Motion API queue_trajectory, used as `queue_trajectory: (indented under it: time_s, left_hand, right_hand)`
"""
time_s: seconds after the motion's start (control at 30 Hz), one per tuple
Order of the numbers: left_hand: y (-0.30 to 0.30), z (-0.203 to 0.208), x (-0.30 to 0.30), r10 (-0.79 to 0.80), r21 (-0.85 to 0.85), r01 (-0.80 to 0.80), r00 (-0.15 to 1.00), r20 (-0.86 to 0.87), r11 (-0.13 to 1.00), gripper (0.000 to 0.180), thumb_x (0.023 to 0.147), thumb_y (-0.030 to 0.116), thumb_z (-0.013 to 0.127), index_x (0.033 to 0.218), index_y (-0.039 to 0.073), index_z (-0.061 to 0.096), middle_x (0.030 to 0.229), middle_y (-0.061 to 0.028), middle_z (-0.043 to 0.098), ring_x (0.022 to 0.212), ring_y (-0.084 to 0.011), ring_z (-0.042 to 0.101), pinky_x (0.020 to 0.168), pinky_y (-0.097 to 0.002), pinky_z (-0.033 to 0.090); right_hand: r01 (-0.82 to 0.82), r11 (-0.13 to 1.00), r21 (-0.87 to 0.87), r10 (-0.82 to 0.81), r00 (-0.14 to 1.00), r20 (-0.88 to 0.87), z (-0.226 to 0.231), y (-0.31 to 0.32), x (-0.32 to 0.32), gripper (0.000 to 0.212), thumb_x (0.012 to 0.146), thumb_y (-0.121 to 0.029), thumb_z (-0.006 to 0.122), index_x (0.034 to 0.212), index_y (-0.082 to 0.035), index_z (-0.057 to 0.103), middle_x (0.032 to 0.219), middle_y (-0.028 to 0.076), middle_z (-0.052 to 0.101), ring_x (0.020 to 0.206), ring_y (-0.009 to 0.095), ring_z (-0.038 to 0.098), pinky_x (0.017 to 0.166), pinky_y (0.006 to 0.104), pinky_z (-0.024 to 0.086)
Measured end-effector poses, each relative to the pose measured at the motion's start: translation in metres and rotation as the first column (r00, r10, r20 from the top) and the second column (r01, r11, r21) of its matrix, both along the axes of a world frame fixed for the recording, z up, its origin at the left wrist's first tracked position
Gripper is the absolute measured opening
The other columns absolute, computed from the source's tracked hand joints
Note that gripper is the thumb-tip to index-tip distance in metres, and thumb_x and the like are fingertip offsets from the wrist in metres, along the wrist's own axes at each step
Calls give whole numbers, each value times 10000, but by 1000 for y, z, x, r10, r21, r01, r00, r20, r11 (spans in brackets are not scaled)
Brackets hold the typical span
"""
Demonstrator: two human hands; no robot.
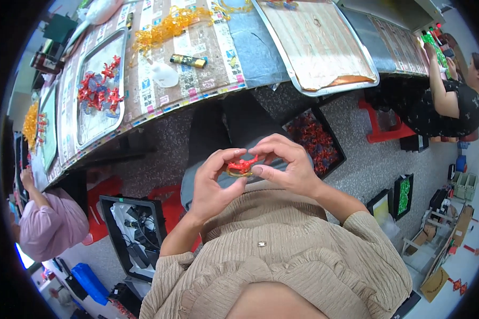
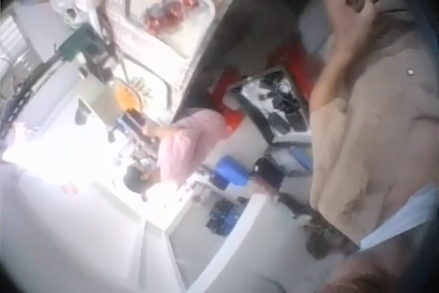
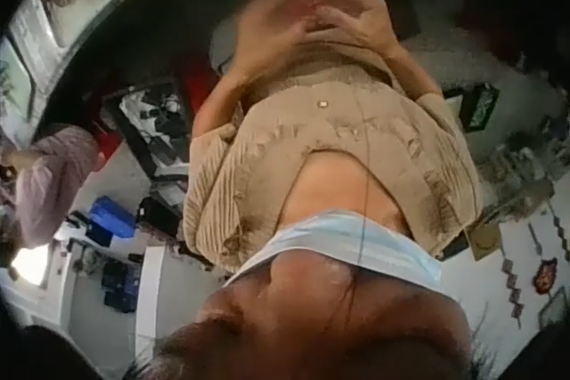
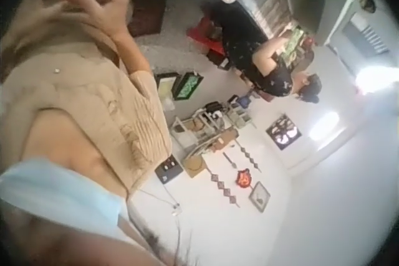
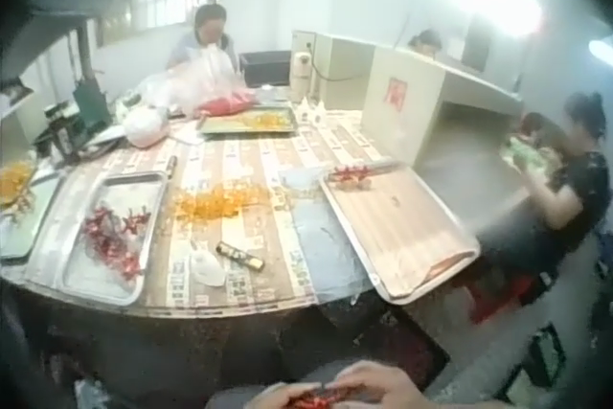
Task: The person assembles small plastic toy figurines by applying adhesive from a glue bottle to small plastic parts and joining them together.
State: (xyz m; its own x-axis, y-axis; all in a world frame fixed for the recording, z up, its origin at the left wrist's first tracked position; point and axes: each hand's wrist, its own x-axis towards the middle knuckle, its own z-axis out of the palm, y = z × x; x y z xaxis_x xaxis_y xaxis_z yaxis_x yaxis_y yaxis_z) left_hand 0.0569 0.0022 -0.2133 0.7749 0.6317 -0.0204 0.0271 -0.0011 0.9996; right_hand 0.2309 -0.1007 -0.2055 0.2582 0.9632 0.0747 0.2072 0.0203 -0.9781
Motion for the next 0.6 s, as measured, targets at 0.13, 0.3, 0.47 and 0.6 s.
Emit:
queue_trajectory:
  time_s: [0.13,0.3,0.47,0.6]
  left_hand:
    - [9,4,6,-24,138,27,999,-22,990,431,717,17,678,1140,5,592,1018,-75,612,912,-146,607,806,-267,493]
    - [14,4,7,-6,-116,19,994,113,993,405,738,25,690,1132,12,599,1011,-71,595,920,-141,595,802,-266,493]
    - [16,5,13,21,-193,18,979,201,981,372,756,36,708,1114,17,610,1015,-69,581,946,-146,584,801,-265,491]
    - [19,10,15,32,-70,-19,981,191,997,317,749,6,709,1057,17,635,1025,-74,575,951,-150,575,808,-264,481]
  right_hand:
    - [-108,994,10,105,983,148,5,10,9,248,804,-54,709,1039,-4,648,942,91,622,810,132,620,720,236,517]
    - [-48,975,-218,-57,890,-451,11,16,13,192,866,-154,682,965,-4,615,924,60,610,805,119,607,698,250,508]
    - [-89,976,-197,-50,793,-607,13,22,20,183,862,-161,683,949,-20,607,948,56,586,877,119,580,785,265,479]
    - [-113,983,-145,1,794,-608,10,28,27,165,856,-142,687,943,-26,607,954,61,573,907,129,568,809,270,465]
